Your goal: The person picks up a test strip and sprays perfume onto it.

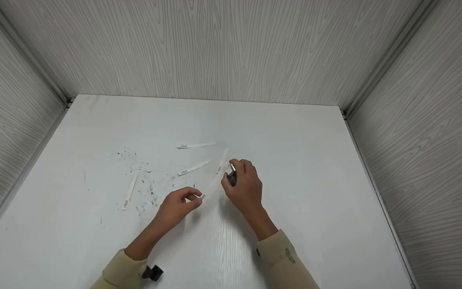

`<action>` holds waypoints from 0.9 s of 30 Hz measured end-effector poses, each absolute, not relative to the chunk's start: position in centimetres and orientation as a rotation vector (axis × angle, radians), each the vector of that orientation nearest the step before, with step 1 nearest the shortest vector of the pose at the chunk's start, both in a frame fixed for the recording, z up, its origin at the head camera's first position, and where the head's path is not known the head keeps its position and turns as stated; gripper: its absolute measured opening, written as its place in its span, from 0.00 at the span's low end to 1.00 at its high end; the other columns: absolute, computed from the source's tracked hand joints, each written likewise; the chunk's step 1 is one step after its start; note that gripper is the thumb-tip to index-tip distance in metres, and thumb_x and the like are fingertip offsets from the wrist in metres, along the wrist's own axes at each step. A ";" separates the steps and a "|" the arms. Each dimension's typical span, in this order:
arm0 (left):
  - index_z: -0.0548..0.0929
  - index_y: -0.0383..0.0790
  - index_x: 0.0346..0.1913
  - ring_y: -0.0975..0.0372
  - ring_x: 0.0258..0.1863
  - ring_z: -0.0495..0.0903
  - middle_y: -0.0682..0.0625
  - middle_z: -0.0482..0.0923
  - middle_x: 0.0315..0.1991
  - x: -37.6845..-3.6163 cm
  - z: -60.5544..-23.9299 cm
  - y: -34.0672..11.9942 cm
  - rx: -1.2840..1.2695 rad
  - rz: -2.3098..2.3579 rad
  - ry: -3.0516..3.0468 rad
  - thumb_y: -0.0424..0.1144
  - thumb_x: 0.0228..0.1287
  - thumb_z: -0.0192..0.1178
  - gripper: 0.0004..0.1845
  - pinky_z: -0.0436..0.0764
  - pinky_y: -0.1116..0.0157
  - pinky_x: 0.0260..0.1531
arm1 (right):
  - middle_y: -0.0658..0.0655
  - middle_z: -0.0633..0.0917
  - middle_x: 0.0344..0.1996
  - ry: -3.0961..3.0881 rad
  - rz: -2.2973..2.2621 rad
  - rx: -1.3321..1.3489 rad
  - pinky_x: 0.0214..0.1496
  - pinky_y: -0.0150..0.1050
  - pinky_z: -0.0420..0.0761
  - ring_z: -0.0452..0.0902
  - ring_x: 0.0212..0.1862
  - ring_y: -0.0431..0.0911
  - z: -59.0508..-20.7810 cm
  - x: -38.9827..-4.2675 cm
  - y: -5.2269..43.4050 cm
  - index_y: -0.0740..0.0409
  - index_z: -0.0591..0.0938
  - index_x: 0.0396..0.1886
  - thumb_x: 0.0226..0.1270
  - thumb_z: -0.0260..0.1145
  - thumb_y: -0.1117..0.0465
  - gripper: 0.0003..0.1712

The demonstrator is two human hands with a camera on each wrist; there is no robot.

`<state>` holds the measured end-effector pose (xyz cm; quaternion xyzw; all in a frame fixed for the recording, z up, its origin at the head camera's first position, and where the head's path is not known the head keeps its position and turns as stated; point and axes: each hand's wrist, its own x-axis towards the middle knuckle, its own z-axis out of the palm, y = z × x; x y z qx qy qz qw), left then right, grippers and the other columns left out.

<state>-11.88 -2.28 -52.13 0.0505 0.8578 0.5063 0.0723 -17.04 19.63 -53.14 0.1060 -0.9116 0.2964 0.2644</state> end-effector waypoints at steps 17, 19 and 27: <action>0.86 0.56 0.45 0.64 0.26 0.76 0.59 0.83 0.36 -11.8 -52.0 -2.4 0.178 1.540 2.553 0.47 0.67 0.62 0.07 0.75 0.62 0.29 | 0.59 0.80 0.49 -2.443 0.760 0.276 0.50 0.50 0.83 0.79 0.49 0.51 -53.1 -16.9 19.8 0.56 0.78 0.55 0.61 0.68 0.59 0.22; 0.86 0.56 0.45 0.64 0.26 0.76 0.59 0.83 0.36 -11.8 -52.0 -2.4 0.166 1.538 2.551 0.47 0.67 0.62 0.07 0.74 0.62 0.29 | 0.59 0.80 0.49 -2.440 0.778 0.266 0.51 0.51 0.83 0.79 0.49 0.51 -53.1 -16.9 19.8 0.56 0.77 0.56 0.62 0.67 0.59 0.22; 0.86 0.55 0.45 0.63 0.28 0.77 0.59 0.83 0.35 -12.0 -52.6 -2.8 0.121 1.548 2.535 0.47 0.66 0.63 0.08 0.74 0.62 0.30 | 0.57 0.79 0.51 -2.440 0.893 0.228 0.53 0.49 0.80 0.78 0.51 0.48 -53.3 -16.8 20.3 0.54 0.77 0.60 0.64 0.67 0.58 0.24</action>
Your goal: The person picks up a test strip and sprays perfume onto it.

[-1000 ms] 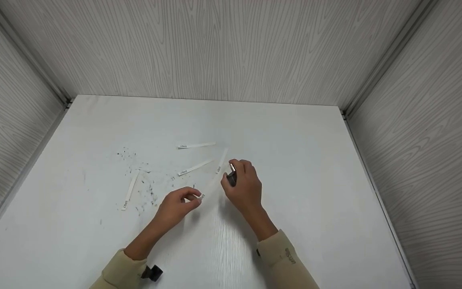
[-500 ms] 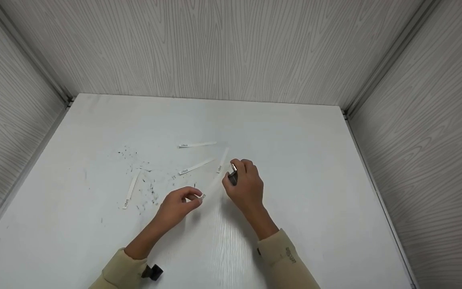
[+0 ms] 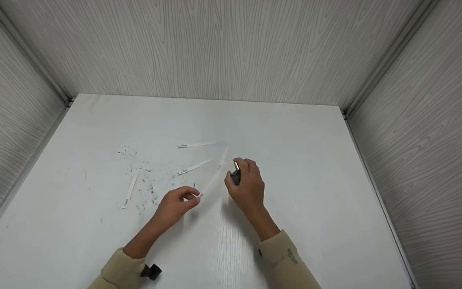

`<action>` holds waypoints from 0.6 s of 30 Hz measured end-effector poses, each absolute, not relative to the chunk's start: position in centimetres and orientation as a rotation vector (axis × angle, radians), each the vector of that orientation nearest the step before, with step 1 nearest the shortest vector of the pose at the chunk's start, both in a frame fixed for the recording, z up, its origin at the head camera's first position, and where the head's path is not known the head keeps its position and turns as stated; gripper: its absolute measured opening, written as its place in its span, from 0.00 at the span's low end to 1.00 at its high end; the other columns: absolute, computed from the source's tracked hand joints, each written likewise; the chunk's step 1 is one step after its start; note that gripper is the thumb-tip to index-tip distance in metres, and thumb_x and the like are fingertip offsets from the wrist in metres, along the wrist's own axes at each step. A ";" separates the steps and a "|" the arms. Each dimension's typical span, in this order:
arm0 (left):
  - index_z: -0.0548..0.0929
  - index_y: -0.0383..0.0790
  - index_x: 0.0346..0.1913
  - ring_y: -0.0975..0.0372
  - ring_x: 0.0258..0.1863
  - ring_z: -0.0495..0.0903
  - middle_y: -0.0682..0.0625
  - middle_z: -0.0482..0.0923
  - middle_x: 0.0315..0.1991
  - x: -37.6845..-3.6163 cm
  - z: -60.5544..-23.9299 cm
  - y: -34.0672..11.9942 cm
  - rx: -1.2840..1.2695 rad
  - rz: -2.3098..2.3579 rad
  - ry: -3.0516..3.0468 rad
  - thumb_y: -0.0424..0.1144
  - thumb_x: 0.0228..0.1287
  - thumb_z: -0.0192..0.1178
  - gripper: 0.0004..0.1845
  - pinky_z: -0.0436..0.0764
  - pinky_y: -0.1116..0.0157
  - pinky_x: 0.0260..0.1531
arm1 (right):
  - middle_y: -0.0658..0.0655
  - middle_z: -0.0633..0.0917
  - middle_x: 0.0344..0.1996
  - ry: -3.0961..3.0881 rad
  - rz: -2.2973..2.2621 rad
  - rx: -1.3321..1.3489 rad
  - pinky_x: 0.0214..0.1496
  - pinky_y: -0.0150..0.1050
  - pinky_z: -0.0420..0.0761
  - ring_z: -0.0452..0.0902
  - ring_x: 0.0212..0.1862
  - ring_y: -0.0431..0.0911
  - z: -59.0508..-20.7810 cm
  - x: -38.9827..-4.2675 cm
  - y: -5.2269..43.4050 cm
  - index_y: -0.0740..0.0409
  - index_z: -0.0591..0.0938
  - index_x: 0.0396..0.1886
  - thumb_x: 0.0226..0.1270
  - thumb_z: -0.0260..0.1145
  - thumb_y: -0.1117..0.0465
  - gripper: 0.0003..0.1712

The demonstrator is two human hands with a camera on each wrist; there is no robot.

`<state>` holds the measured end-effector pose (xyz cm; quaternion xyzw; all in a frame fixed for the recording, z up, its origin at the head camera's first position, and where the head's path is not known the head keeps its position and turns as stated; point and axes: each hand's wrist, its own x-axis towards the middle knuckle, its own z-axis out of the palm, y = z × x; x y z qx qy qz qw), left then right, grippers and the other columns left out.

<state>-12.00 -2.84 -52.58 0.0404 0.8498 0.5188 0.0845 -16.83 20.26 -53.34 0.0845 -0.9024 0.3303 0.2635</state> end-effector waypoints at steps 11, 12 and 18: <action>0.86 0.52 0.47 0.62 0.33 0.79 0.55 0.85 0.35 -12.8 -53.4 -5.4 -0.027 1.595 2.533 0.47 0.66 0.63 0.09 0.75 0.63 0.32 | 0.54 0.79 0.54 -2.465 0.979 0.195 0.53 0.48 0.79 0.77 0.52 0.45 -53.3 -16.6 20.6 0.53 0.75 0.62 0.66 0.66 0.56 0.24; 0.86 0.51 0.47 0.61 0.33 0.80 0.54 0.85 0.35 -12.8 -53.5 -5.6 -0.044 1.600 2.534 0.47 0.66 0.63 0.10 0.75 0.63 0.32 | 0.54 0.79 0.54 -2.466 0.986 0.190 0.53 0.48 0.79 0.77 0.51 0.45 -53.3 -16.6 20.6 0.53 0.75 0.62 0.66 0.66 0.56 0.24; 0.86 0.50 0.47 0.60 0.35 0.82 0.54 0.85 0.34 -13.0 -53.8 -7.0 -0.157 1.602 2.548 0.46 0.66 0.64 0.10 0.76 0.62 0.34 | 0.54 0.79 0.52 -2.475 0.997 0.170 0.51 0.46 0.79 0.75 0.48 0.44 -53.3 -16.7 20.7 0.52 0.75 0.61 0.67 0.65 0.55 0.24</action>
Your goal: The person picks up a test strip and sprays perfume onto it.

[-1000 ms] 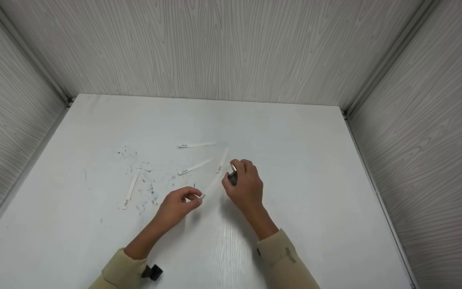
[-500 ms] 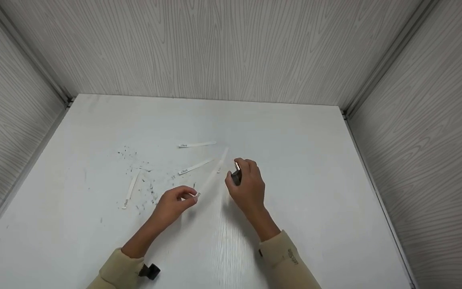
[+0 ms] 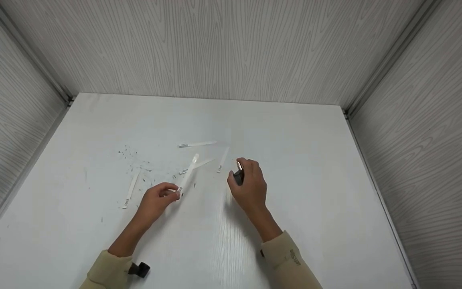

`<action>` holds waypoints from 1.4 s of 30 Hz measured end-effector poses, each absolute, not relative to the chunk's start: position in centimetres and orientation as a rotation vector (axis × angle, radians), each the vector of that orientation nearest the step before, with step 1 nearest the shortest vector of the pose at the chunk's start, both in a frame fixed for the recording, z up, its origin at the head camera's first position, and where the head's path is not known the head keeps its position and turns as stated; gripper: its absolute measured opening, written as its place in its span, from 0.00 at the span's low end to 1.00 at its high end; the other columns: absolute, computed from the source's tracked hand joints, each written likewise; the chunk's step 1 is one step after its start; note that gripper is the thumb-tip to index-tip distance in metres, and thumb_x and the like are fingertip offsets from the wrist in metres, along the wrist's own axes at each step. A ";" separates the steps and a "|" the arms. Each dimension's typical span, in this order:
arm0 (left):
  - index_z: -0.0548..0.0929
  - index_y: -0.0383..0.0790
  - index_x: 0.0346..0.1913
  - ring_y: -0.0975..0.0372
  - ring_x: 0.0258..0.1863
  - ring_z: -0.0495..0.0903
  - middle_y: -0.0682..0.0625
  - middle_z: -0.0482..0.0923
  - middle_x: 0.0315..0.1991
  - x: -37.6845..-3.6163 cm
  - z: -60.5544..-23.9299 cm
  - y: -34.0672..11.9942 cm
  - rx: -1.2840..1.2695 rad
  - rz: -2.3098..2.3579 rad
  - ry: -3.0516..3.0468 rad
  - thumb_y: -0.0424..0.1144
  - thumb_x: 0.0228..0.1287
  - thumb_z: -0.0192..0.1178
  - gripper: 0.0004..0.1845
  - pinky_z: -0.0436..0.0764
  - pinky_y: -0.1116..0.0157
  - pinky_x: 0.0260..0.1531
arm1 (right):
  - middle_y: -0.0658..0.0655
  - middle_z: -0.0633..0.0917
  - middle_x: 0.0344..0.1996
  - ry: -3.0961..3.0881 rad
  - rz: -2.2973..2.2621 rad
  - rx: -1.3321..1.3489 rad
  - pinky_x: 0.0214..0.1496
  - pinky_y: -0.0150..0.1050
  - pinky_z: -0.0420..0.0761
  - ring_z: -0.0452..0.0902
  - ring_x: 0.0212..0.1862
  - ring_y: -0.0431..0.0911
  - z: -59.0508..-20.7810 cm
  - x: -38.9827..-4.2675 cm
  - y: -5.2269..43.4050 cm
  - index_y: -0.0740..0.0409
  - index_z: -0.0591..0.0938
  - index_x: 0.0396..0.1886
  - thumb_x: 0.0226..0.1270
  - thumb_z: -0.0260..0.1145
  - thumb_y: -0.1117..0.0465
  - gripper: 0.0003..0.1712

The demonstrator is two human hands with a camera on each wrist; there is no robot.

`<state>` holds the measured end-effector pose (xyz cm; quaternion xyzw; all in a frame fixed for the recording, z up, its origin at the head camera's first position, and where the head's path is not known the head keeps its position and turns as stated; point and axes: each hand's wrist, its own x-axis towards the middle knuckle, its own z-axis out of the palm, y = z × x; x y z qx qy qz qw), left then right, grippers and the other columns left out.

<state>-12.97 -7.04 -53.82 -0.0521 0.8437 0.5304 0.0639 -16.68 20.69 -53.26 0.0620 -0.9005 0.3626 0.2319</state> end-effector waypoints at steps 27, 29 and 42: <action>0.84 0.40 0.50 0.57 0.37 0.82 0.50 0.89 0.32 -12.5 -56.1 -12.4 -0.440 1.649 2.472 0.42 0.70 0.58 0.13 0.74 0.61 0.42 | 0.53 0.78 0.57 -2.516 1.067 0.150 0.55 0.48 0.78 0.76 0.54 0.44 -53.4 -16.6 20.8 0.51 0.74 0.64 0.68 0.65 0.53 0.26; 0.84 0.38 0.51 0.57 0.38 0.83 0.50 0.89 0.33 -12.5 -56.2 -12.6 -0.469 1.655 2.454 0.42 0.70 0.58 0.14 0.74 0.62 0.41 | 0.53 0.78 0.56 -2.515 1.062 0.149 0.54 0.48 0.79 0.76 0.53 0.44 -53.4 -16.5 20.8 0.51 0.74 0.64 0.68 0.65 0.53 0.26; 0.85 0.35 0.51 0.58 0.39 0.84 0.49 0.89 0.33 -12.3 -56.7 -13.9 -0.504 1.651 2.450 0.39 0.69 0.58 0.14 0.76 0.59 0.47 | 0.52 0.78 0.55 -2.537 1.056 0.137 0.54 0.48 0.80 0.76 0.53 0.44 -53.3 -16.6 20.9 0.49 0.74 0.63 0.68 0.65 0.52 0.25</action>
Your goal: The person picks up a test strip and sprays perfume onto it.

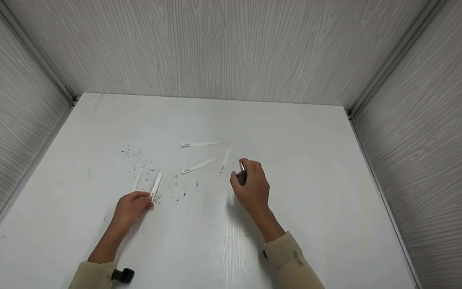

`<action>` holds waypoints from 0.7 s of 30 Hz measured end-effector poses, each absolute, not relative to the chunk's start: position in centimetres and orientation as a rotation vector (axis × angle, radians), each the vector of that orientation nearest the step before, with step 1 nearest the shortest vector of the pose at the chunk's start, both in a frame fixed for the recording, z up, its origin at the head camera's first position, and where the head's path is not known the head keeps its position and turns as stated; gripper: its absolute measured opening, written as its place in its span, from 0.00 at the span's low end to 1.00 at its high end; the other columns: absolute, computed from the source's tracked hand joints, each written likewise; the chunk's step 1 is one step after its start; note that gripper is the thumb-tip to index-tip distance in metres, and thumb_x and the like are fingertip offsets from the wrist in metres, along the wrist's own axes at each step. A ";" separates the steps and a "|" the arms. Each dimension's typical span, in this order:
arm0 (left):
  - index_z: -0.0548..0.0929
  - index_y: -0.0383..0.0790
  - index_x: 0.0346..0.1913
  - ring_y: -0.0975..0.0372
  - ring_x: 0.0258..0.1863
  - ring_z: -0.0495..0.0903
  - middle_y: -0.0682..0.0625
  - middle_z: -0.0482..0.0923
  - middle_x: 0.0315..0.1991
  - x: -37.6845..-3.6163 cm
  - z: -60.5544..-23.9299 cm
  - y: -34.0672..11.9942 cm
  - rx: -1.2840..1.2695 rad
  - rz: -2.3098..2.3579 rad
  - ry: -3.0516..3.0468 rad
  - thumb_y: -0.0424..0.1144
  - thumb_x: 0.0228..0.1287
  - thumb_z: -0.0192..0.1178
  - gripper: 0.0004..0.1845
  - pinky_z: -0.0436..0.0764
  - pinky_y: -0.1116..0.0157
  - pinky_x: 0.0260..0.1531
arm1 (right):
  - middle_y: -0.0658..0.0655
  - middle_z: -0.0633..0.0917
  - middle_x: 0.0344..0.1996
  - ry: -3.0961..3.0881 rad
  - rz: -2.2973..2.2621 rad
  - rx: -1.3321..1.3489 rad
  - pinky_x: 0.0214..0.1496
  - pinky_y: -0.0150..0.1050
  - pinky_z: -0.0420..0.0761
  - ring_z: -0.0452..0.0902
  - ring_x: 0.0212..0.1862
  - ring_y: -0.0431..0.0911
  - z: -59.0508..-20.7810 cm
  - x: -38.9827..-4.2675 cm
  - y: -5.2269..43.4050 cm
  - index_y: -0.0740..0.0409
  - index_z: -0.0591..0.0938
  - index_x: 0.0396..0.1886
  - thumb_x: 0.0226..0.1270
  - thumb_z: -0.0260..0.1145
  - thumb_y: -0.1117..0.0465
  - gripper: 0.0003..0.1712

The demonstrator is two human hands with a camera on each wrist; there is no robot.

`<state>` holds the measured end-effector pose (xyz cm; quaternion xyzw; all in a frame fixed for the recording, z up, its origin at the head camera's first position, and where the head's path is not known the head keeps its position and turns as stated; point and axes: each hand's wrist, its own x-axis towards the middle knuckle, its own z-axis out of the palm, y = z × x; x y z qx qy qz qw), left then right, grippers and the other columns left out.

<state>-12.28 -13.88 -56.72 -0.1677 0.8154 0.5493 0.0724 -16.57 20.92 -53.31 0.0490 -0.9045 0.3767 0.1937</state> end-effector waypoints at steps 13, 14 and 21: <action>0.84 0.35 0.53 0.60 0.36 0.84 0.50 0.88 0.32 -12.1 -56.6 -13.6 -0.485 1.556 2.516 0.39 0.69 0.57 0.16 0.76 0.56 0.49 | 0.52 0.78 0.55 -2.578 1.081 0.129 0.51 0.47 0.78 0.75 0.49 0.44 -53.2 -16.6 21.3 0.48 0.74 0.64 0.68 0.65 0.51 0.25; 0.84 0.35 0.53 0.61 0.35 0.84 0.50 0.88 0.32 -12.2 -56.7 -13.6 -0.486 1.552 2.518 0.40 0.69 0.58 0.15 0.76 0.56 0.48 | 0.52 0.78 0.55 -2.581 1.076 0.130 0.52 0.47 0.78 0.75 0.49 0.44 -53.2 -16.5 21.3 0.48 0.74 0.64 0.68 0.65 0.51 0.26; 0.84 0.36 0.54 0.61 0.33 0.84 0.51 0.87 0.30 -12.1 -56.8 -13.8 -0.507 1.525 2.513 0.40 0.69 0.58 0.16 0.76 0.61 0.42 | 0.52 0.78 0.56 -2.589 1.074 0.118 0.54 0.48 0.78 0.75 0.53 0.44 -53.4 -16.5 21.6 0.48 0.74 0.65 0.68 0.65 0.50 0.26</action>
